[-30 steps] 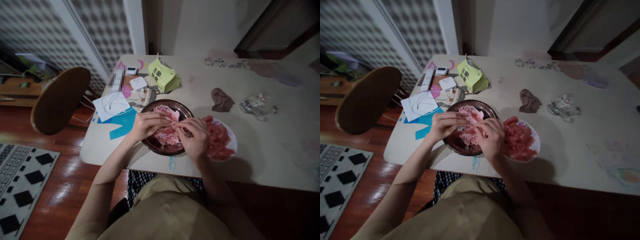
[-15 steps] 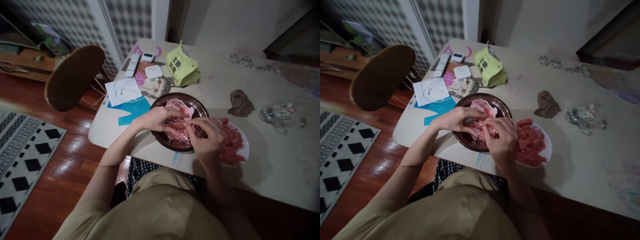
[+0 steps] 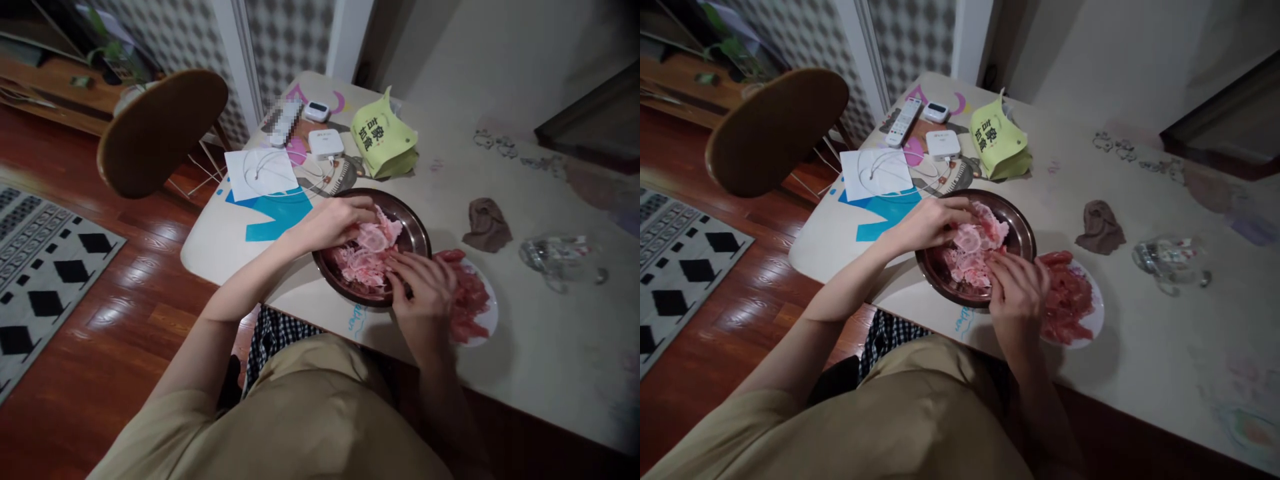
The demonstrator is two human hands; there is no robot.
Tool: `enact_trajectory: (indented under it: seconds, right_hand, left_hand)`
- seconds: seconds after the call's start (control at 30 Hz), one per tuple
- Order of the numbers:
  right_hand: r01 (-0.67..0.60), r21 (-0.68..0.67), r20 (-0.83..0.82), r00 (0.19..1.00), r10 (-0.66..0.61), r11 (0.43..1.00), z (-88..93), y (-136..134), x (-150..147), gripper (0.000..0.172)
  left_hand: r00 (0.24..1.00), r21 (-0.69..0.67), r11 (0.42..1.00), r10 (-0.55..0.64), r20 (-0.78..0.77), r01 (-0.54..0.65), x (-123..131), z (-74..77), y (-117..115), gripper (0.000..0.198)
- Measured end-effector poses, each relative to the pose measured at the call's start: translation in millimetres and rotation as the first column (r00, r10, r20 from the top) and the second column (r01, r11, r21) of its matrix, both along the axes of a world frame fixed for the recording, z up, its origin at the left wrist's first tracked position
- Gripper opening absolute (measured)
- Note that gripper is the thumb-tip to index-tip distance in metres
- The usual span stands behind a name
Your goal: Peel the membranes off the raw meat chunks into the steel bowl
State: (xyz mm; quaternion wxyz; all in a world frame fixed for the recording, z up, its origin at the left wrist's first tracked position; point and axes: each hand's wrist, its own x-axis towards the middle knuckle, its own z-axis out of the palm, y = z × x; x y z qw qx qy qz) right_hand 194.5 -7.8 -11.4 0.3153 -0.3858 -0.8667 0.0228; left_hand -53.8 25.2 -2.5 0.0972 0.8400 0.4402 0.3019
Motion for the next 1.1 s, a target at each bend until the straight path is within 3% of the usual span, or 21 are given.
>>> enact_trajectory:
  seconds: [0.1,0.13,0.2,0.27,0.33,0.43,0.63,0.77,0.83,0.9,1.0,1.1]
  right_hand:
    - [0.004,0.08,-0.037,0.999,-0.001,0.997,0.9,-21,-14,0.015]
    - [-0.057,0.092,-0.048,0.997,0.062,0.994,-1.1,-30,-23,0.017]
    - [-0.298,0.054,-0.041,0.953,0.3,0.953,-10.1,-49,-46,0.024]
    - [-0.449,-0.088,0.023,0.892,0.452,0.889,-24.5,-65,-73,0.022]
    - [-0.445,-0.255,0.093,0.873,0.479,0.859,-39.8,-75,-98,0.017]
    - [-0.348,-0.388,0.135,0.894,0.427,0.853,-56.2,-77,-125,0.008]
    - [-0.307,-0.464,0.151,0.897,0.415,0.831,-66.3,-73,-146,0.017]
    - [-0.298,-0.438,0.169,0.899,0.403,0.848,-54.4,-79,-140,0.018]
    - [-0.341,-0.393,0.134,0.898,0.419,0.854,-39.0,-79,-126,0.01]
    - [-0.334,-0.309,0.037,0.931,0.362,0.891,-20.8,-73,-105,0.014]
    - [-0.207,-0.115,-0.104,0.975,0.195,0.972,1.8,-47,-68,0.018]
    - [-0.101,-0.076,-0.083,0.992,0.094,0.992,11.3,-12,-39,0.012]
  left_hand:
    - [1.0,0.0,1.0,0.014,-0.013,-0.014,0,-1.1,2,0.04]
    - [1.0,0.002,1.0,0.02,-0.005,-0.02,0,-1.5,2,0.041]
    - [0.999,0.014,0.999,0.037,0.034,-0.037,-1,-2.3,3,0.044]
    - [0.996,0.028,0.998,0.048,0.079,-0.051,-3,-2.8,4,0.046]
    - [0.993,0.045,0.998,0.047,0.111,-0.052,-5,-3.2,5,0.044]
    - [0.992,0.051,0.997,0.049,0.117,-0.055,-6,-3.6,7,0.041]
    - [0.992,0.055,0.996,0.06,0.108,-0.066,-4,-5.3,7,0.043]
    - [0.977,0.074,0.997,-0.003,0.212,-0.013,-4,-7.0,8,0.039]
    - [0.949,0.084,0.996,-0.049,0.312,0.024,-4,-7.4,9,0.029]
    - [0.91,0.054,0.998,-0.052,0.412,0.033,-2,-7.3,9,0.025]
    - [0.881,-0.047,0.999,0.016,0.473,0.006,3,-7.4,6,0.034]
    - [0.888,-0.11,0.994,0.051,0.458,-0.001,7,-10.3,4,0.039]
